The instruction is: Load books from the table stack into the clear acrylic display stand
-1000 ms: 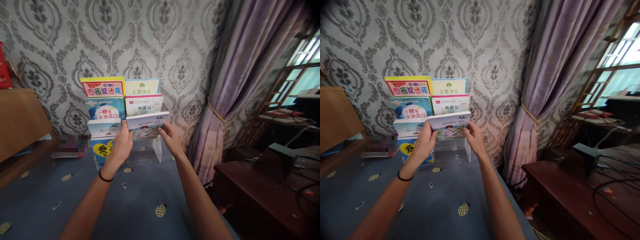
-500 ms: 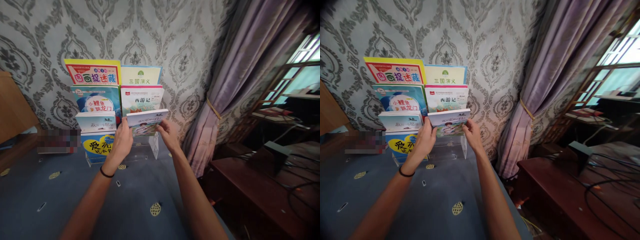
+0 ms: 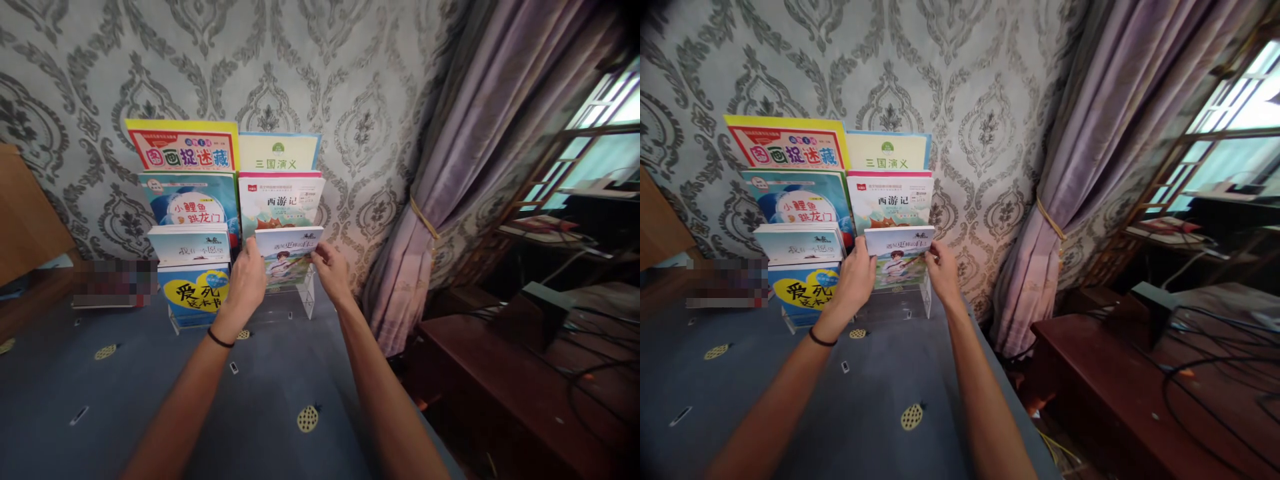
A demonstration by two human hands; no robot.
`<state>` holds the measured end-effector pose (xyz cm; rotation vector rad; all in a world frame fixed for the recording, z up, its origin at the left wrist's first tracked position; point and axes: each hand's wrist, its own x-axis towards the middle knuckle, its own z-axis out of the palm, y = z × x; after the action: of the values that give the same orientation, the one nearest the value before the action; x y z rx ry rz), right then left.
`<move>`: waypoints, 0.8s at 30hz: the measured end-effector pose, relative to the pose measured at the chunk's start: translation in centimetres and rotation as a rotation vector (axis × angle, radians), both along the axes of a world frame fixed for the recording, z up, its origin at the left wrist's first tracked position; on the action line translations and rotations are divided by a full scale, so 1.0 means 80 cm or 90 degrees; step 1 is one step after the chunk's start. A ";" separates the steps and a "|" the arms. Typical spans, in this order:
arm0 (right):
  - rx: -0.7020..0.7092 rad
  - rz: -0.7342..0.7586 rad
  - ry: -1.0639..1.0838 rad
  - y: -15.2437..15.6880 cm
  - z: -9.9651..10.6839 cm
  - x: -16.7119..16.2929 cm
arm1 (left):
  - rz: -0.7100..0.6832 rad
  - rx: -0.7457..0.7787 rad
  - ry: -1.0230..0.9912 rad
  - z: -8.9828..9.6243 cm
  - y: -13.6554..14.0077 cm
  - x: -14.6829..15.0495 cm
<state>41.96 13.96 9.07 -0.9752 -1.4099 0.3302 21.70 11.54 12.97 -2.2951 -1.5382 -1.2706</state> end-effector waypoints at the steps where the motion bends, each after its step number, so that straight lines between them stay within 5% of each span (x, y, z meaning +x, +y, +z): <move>1: 0.003 -0.010 -0.003 0.001 -0.001 0.000 | 0.008 0.016 0.003 -0.001 -0.001 0.000; 7: 0.028 -0.067 -0.006 0.004 -0.007 -0.005 | 0.054 0.027 0.031 0.002 -0.006 0.001; 14: 0.045 -0.137 -0.061 0.005 -0.013 -0.006 | 0.005 -0.039 -0.041 -0.003 0.005 0.002; 24: 0.011 -0.117 -0.067 0.000 -0.011 -0.012 | -0.026 -0.040 -0.014 -0.020 0.002 0.001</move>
<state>41.04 13.94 8.17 -1.1127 -1.4031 0.1316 21.77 11.67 11.33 -2.3704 -1.5672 -1.2803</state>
